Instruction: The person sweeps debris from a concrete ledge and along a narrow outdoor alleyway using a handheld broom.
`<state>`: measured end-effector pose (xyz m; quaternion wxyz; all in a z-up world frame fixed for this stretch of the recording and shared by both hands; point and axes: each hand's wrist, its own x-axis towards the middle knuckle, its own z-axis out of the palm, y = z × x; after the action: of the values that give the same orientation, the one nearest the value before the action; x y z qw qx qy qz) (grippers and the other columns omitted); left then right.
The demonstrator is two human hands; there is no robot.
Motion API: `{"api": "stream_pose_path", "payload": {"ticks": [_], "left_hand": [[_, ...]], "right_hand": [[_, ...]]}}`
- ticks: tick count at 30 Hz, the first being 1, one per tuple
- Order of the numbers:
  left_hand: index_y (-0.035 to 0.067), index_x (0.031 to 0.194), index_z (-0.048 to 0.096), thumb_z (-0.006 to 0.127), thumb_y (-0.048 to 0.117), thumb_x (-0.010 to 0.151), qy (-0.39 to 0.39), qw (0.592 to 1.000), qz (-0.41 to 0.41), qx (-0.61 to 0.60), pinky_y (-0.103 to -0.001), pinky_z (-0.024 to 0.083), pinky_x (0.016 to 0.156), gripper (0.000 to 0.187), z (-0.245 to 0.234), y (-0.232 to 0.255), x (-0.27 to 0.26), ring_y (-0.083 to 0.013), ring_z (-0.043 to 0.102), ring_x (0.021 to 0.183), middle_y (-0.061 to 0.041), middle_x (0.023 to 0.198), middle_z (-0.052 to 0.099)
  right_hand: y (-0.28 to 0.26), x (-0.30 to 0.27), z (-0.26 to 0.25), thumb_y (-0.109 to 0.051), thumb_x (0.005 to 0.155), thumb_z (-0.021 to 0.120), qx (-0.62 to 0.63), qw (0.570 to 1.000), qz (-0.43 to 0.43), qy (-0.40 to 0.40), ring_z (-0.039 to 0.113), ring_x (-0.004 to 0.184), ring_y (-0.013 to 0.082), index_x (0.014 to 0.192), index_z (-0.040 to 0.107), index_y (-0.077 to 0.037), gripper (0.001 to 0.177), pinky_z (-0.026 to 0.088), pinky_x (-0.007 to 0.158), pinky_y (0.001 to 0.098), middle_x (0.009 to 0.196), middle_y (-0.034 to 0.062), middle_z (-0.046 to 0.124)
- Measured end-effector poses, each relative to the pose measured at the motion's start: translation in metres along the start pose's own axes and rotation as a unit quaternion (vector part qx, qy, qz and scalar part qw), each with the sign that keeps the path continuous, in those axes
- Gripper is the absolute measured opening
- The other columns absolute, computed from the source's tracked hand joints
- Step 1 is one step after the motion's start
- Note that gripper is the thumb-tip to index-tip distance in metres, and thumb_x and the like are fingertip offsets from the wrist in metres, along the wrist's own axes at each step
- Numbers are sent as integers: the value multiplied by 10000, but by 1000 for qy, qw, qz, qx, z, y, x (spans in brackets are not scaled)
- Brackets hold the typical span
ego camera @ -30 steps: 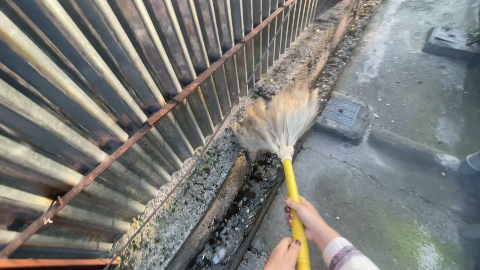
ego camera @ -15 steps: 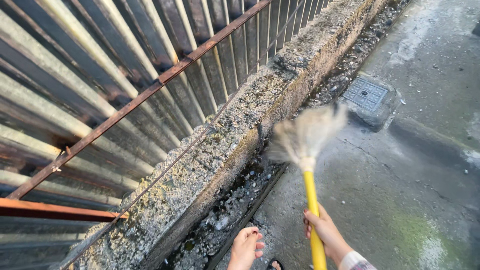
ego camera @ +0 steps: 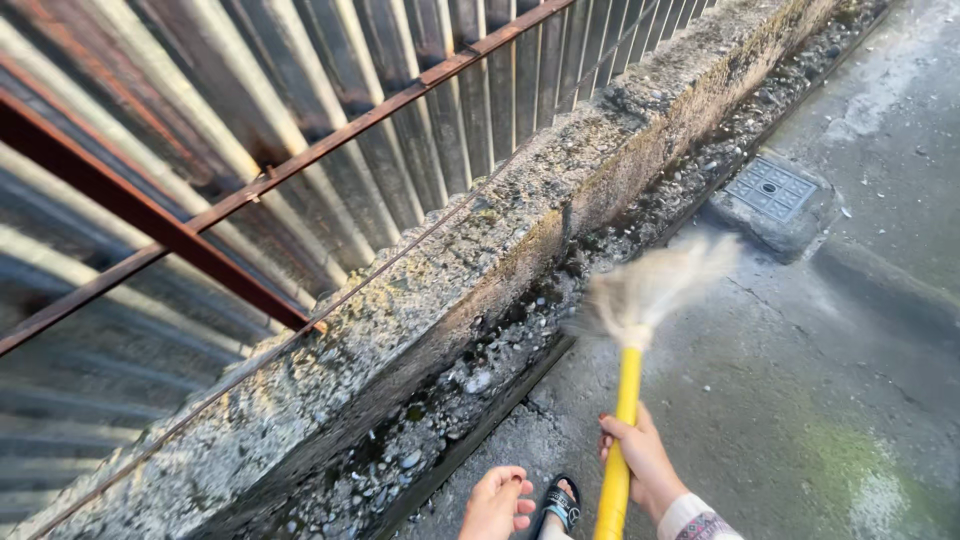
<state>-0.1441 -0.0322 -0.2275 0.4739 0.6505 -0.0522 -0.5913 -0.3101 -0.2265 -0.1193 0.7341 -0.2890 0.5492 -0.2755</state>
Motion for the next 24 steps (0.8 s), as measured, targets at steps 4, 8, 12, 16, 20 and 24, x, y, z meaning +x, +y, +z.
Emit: {"api": "stream_pose_path", "payload": {"ticks": [4,8,12,16,20,24], "left_hand": [[128,1234,668,543,245,983,-11,1000,-9,4,-303,575,627,304,-6,-27,-32,-139,704,781,-49,1092,730],[148,1231,662,566,264,972,2,1000,-5,19,-319,591,664,299,-26,-41,-63,-150,711,808,-38,1102,746],[152,1233,672,555,270,968,51,998,-2,-47,-332,581,691,312,-68,-56,-84,-159,694,832,-44,1104,743],[146,1233,664,564,282,976,67,991,-4,-114,-327,570,693,307,-61,-81,-97,-165,678,827,-53,1096,735],[150,1237,650,547,272,993,49,994,0,-102,-329,570,686,292,-16,-107,-110,-150,682,825,-39,1094,725],[146,1238,653,554,263,996,59,994,16,-94,-322,586,693,286,-2,-133,-132,-136,702,827,-32,1095,734]], "right_hand": [[36,13,-11,-66,891,655,5,980,140,-139,484,506,85,1021,569,-60,156,406,424,257,710,21,533],[66,32,-5,-41,918,636,-28,991,114,-66,493,515,142,1020,553,-44,131,424,432,289,708,53,523],[74,-25,34,25,898,610,-50,997,7,59,505,511,195,1073,474,-71,242,444,431,341,690,70,514],[76,-72,27,34,843,612,-36,998,29,-36,478,495,181,1131,527,-195,378,410,433,341,647,68,471],[80,-12,-4,-46,899,633,-87,973,104,-186,509,519,144,1076,566,-5,193,437,444,312,687,56,534],[101,10,-9,-32,919,624,-162,979,44,-116,532,530,176,1112,583,45,212,470,466,321,713,81,568]]}}
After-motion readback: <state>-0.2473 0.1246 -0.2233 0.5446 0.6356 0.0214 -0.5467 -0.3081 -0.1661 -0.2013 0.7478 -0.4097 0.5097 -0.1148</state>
